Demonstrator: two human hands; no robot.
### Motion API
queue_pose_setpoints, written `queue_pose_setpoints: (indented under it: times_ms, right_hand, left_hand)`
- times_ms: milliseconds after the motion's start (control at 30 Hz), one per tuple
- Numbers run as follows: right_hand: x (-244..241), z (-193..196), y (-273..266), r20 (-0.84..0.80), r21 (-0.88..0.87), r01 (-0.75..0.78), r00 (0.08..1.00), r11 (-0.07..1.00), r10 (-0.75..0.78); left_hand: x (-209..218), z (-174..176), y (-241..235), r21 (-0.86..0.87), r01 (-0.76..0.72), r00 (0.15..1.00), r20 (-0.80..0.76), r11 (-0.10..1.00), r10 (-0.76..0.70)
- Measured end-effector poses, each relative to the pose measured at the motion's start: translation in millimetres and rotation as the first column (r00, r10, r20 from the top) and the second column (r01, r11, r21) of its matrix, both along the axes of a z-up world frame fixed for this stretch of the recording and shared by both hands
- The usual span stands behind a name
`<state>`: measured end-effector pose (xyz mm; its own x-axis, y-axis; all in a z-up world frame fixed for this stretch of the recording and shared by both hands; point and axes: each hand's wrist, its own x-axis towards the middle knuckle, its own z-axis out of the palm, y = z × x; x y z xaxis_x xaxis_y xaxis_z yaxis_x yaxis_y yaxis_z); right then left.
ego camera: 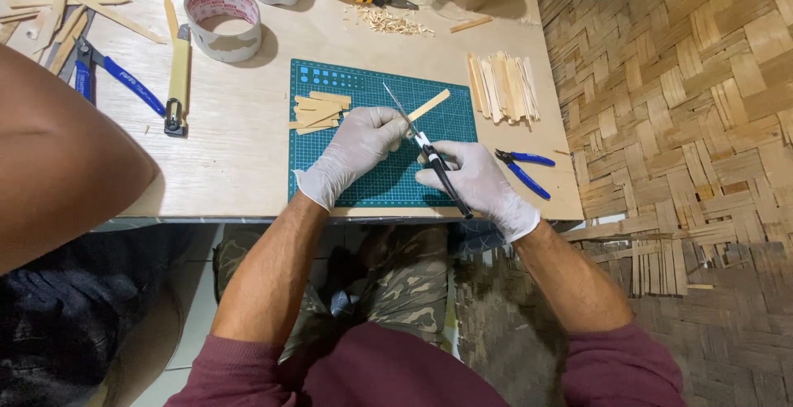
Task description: Cutting and shaping small wooden sticks for a craft project using scissors and pliers on a cutting mat.
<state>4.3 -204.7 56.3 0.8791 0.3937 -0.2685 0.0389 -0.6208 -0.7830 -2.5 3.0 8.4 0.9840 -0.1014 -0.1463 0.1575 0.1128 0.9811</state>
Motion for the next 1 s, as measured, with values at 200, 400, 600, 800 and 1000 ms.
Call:
queue_pose_setpoints:
  times_ms: [200,400,600,800,1000]
  right_hand:
    - [-2.7,-1.3,-0.2,0.013,0.000,0.011,1.000,1.000,-0.011]
    - [-3.5,-2.4,-0.7,-0.081,0.093,0.015,0.997,0.996,-0.007]
    - [-25.5,8.3,-10.8,-0.189,0.112,0.009,0.982,0.994,0.013]
    - [-32.1,7.6,-15.2,-0.267,0.090,-0.019,0.963,0.996,0.043]
    - [-33.1,3.9,-4.9,-0.362,0.108,0.019,0.932,0.994,0.021]
  left_hand:
    - [0.4,0.9,0.1,-0.015,0.015,1.000,-0.019,1.000,-0.015]
    - [-7.6,10.4,-1.8,-0.010,0.011,0.999,-0.035,1.000,-0.012]
    - [-34.2,7.0,-17.2,0.047,-0.002,0.991,-0.134,0.999,0.008]
    - [-59.9,18.5,-22.6,0.018,-0.064,0.969,-0.239,0.998,0.067]
    - [-67.0,22.0,-18.7,-0.037,-0.082,0.952,-0.299,0.996,0.068]
